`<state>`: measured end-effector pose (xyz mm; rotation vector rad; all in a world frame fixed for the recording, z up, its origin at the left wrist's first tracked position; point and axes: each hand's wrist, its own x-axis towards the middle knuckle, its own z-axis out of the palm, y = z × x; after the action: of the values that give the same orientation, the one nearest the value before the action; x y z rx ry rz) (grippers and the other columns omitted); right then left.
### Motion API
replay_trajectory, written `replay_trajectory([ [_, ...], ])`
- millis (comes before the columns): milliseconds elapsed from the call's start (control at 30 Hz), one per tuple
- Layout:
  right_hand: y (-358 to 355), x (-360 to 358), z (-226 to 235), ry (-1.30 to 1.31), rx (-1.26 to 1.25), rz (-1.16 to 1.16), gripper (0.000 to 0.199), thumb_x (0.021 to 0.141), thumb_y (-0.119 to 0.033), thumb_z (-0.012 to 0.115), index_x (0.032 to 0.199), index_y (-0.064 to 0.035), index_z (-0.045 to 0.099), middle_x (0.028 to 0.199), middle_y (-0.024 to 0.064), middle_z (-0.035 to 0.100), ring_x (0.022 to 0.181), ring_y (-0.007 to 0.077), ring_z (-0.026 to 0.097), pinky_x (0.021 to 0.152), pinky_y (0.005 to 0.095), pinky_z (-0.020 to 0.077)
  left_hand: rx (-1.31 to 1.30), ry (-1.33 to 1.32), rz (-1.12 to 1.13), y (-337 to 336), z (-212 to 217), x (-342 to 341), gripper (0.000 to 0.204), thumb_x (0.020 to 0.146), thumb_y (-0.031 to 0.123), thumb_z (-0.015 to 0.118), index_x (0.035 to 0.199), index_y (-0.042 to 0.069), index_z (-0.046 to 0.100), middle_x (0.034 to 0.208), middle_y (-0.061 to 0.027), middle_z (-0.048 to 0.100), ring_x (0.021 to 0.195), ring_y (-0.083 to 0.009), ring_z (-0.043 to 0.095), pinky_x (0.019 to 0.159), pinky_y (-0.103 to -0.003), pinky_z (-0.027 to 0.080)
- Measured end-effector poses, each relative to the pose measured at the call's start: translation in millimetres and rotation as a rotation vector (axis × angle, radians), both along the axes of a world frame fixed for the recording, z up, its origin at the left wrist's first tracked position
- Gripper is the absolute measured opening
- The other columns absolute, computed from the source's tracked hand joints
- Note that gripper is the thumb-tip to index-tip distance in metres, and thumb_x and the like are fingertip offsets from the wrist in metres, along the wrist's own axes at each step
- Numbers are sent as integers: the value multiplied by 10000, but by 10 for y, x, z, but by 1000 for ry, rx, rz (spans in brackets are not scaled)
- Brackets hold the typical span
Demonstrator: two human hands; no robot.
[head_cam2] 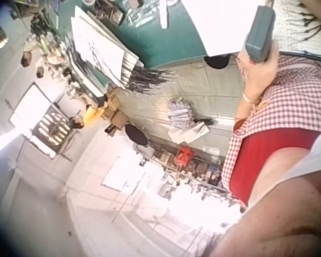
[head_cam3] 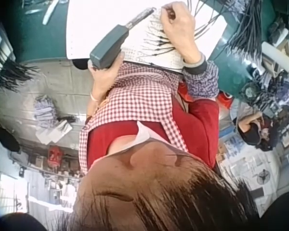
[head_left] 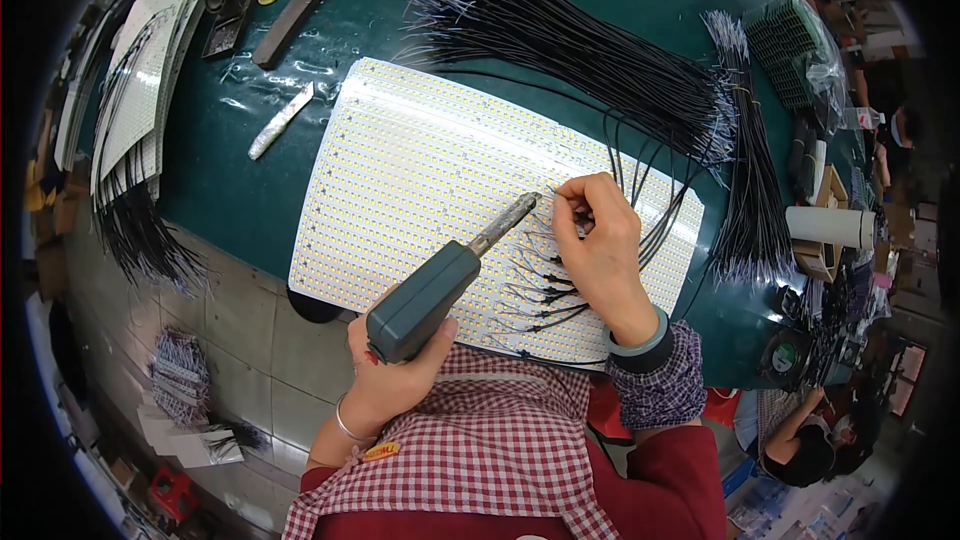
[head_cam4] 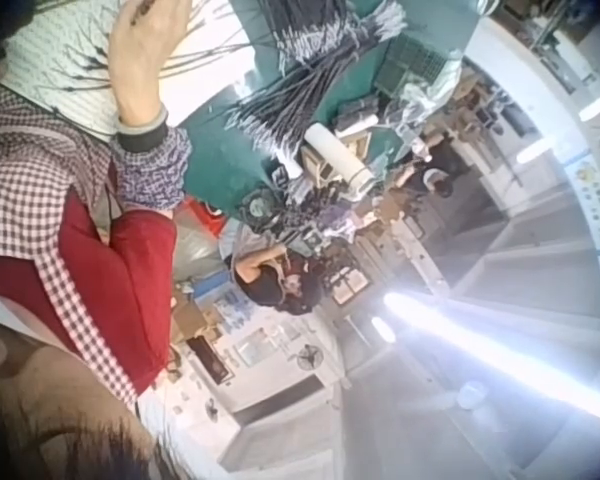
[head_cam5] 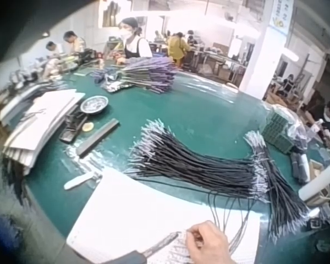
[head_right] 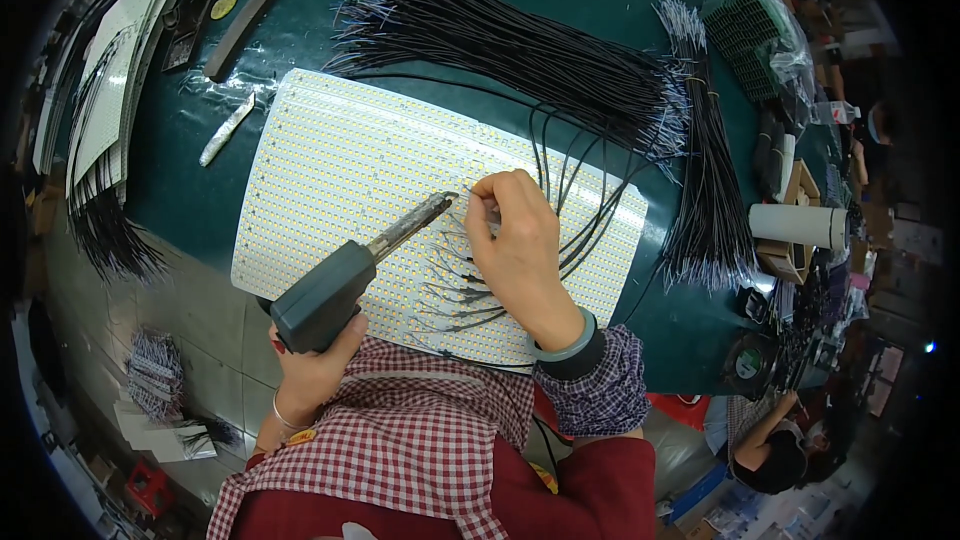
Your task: The person solders black wires onto individual contacts on a large white LED panel using a soldering iron.
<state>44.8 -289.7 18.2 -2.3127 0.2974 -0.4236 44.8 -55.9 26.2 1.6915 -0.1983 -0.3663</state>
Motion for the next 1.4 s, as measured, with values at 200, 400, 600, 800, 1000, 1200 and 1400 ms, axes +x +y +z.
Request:
replay_trajectory([
  [200,15,4,4,1,-18,2,98,783,65,615,827,15,543,766,122,547,640,237,587,565,327,482,-10,-24,0,18,-1,8,160,773,22,732,920,-7,676,774,-31,664,636,-80,600,576,-224,476],
  [400,11,-1,-2,3,-22,6,101,783,65,613,829,12,541,770,121,549,638,232,585,562,325,481,-15,-43,39,73,3,-17,148,784,35,733,916,-12,683,687,-10,654,580,-61,571,528,-228,463],
  [600,14,1,-9,-7,-21,2,103,781,64,612,829,9,539,769,116,549,636,225,579,564,319,475,-33,-10,50,54,21,-12,162,784,40,741,918,-27,679,726,-26,668,608,-58,567,549,-222,463],
  [800,23,-8,37,9,68,-44,61,795,26,615,825,8,564,775,98,564,630,191,568,554,293,458,-40,40,58,74,30,-16,174,784,45,743,927,-28,674,763,-36,672,640,-70,574,576,-226,465],
  [1000,13,-13,66,48,144,-88,47,802,-9,630,807,8,586,763,78,586,627,155,567,548,270,443,-25,84,70,84,22,-24,199,788,67,748,944,-29,671,775,-40,673,650,-75,573,584,-232,465],
  [1200,-7,-7,36,62,113,-18,54,796,-3,636,807,8,584,766,89,579,643,183,589,561,290,463,-62,28,73,50,24,-8,217,790,64,749,972,-27,675,801,-39,685,667,-73,584,602,-221,469],
  [1400,-38,28,38,82,21,85,76,779,13,637,799,4,564,757,113,560,663,235,600,580,324,485,-62,44,64,41,16,-4,172,792,54,745,942,-12,691,795,-23,691,676,-46,587,604,-210,468],
])
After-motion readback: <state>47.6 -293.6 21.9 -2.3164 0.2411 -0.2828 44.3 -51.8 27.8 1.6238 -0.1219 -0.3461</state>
